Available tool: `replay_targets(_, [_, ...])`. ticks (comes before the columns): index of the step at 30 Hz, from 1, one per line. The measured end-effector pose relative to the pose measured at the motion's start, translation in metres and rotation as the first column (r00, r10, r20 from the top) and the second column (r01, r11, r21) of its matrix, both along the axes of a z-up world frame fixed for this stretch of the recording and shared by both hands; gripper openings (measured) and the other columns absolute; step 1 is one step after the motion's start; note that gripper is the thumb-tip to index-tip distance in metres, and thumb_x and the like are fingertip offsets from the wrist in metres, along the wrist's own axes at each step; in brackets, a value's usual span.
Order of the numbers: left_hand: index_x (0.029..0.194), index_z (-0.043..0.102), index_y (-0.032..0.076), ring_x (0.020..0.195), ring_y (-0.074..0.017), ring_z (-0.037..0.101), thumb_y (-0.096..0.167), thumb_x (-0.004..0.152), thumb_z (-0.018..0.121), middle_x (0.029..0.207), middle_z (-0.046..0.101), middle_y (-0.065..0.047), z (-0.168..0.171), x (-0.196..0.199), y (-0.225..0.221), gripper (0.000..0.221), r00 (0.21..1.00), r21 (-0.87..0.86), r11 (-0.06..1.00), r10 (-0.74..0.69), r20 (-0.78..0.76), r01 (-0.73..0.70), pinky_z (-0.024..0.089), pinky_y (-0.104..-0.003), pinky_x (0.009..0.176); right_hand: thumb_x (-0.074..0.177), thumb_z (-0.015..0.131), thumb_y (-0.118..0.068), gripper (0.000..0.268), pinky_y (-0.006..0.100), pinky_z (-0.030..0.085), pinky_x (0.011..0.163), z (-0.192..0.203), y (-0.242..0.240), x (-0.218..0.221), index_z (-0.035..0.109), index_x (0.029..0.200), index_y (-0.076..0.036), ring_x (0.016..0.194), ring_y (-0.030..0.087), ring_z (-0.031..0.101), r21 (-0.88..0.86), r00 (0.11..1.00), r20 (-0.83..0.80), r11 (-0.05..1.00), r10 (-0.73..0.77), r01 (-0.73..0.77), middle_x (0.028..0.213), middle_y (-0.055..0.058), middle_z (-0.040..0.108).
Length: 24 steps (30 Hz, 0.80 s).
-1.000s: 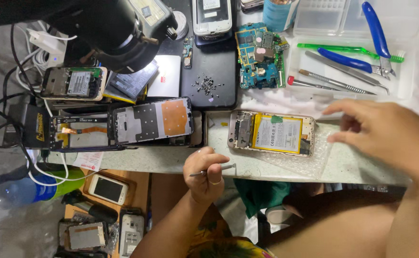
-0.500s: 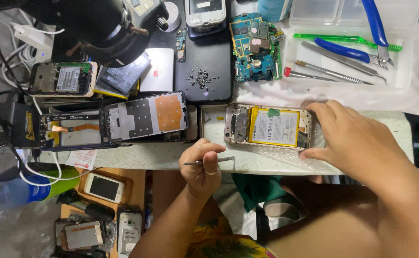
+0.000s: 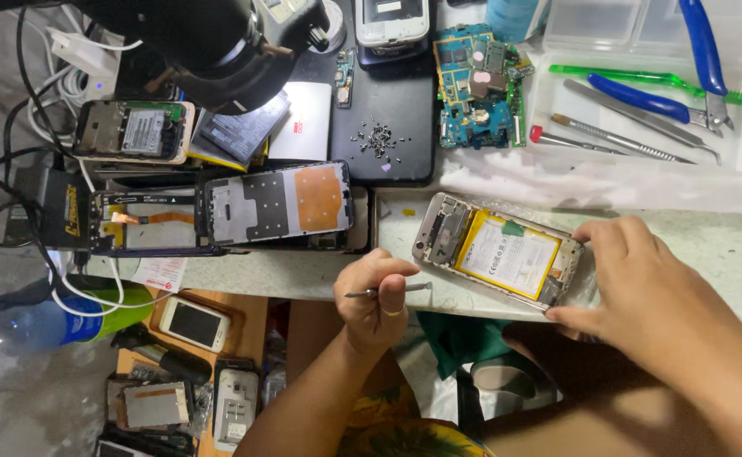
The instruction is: The person disassembles a smartphone by removing the back cover and using a metal spudger to pry and disconnect internal components. They lift the motherboard and set it aside, then continue to separate the battery and other parts from the frame.
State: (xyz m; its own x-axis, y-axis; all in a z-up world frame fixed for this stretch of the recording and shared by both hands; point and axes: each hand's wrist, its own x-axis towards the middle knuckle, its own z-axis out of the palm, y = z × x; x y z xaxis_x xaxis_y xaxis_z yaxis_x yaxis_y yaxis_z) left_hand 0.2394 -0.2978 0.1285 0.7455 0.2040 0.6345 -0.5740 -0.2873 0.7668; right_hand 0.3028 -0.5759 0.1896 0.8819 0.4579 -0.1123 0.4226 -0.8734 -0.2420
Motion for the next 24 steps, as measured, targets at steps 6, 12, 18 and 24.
replay_targets(6, [0.091, 0.066, -0.001, 0.058, -0.0154, 0.049, 0.032, 0.113, 0.054, 0.069, 0.055, -0.006, 0.0, -0.002, 0.002, 0.041, 1.0, 0.015, 1.0, 0.026, -0.006, -0.026, 0.035, -0.031, 0.055, 0.06, 0.083, -0.034, 0.089, 0.046, 0.05, 0.1, -0.004, 0.003, -0.003, 0.051, 0.135, 0.004, 0.118, 0.042, 0.058, 0.072, 0.977, 0.195, 0.992, 0.086, -0.102, 0.125, 0.023, 0.057])
replay_targets(12, [0.086, 0.066, -0.003, 0.061, -0.0126, 0.045, 0.034, 0.111, 0.056, 0.07, 0.053, -0.006, -0.012, -0.004, -0.003, 0.046, 1.0, -0.207, 0.978, 0.026, -0.016, -0.029, 0.031, -0.03, 0.057, 0.061, 0.083, -0.032, 0.088, 0.044, 0.048, 0.102, -0.006, -0.007, 0.019, 0.053, 0.139, -0.004, 0.12, 0.038, 0.057, 0.034, 0.981, 0.16, 0.993, 0.11, -0.117, 0.13, 0.018, 0.057])
replay_targets(18, [0.081, 0.061, -0.003, 0.063, -0.0117, 0.046, 0.035, 0.111, 0.056, 0.072, 0.056, -0.007, -0.019, -0.003, -0.003, 0.049, 1.0, -0.281, 0.959, 0.018, -0.013, -0.021, 0.032, -0.029, 0.058, 0.059, 0.081, -0.052, 0.102, 0.046, 0.049, 0.095, -0.005, -0.009, 0.019, 0.053, 0.146, -0.007, 0.121, 0.036, 0.057, -0.023, 0.985, 0.135, 0.994, 0.109, -0.107, 0.13, 0.015, 0.058])
replay_targets(24, [0.08, 0.058, -0.002, 0.062, -0.0114, 0.046, 0.035, 0.111, 0.056, 0.072, 0.055, -0.006, -0.016, -0.002, -0.002, 0.048, 1.0, -0.273, 0.962, -0.004, -0.009, 0.001, 0.032, -0.029, 0.057, 0.062, 0.077, -0.061, 0.097, 0.047, 0.048, 0.098, 0.003, 0.008, 0.015, 0.057, 0.144, -0.014, 0.114, 0.033, 0.057, -0.112, 0.964, 0.228, 0.987, 0.139, -0.115, 0.129, 0.007, 0.06])
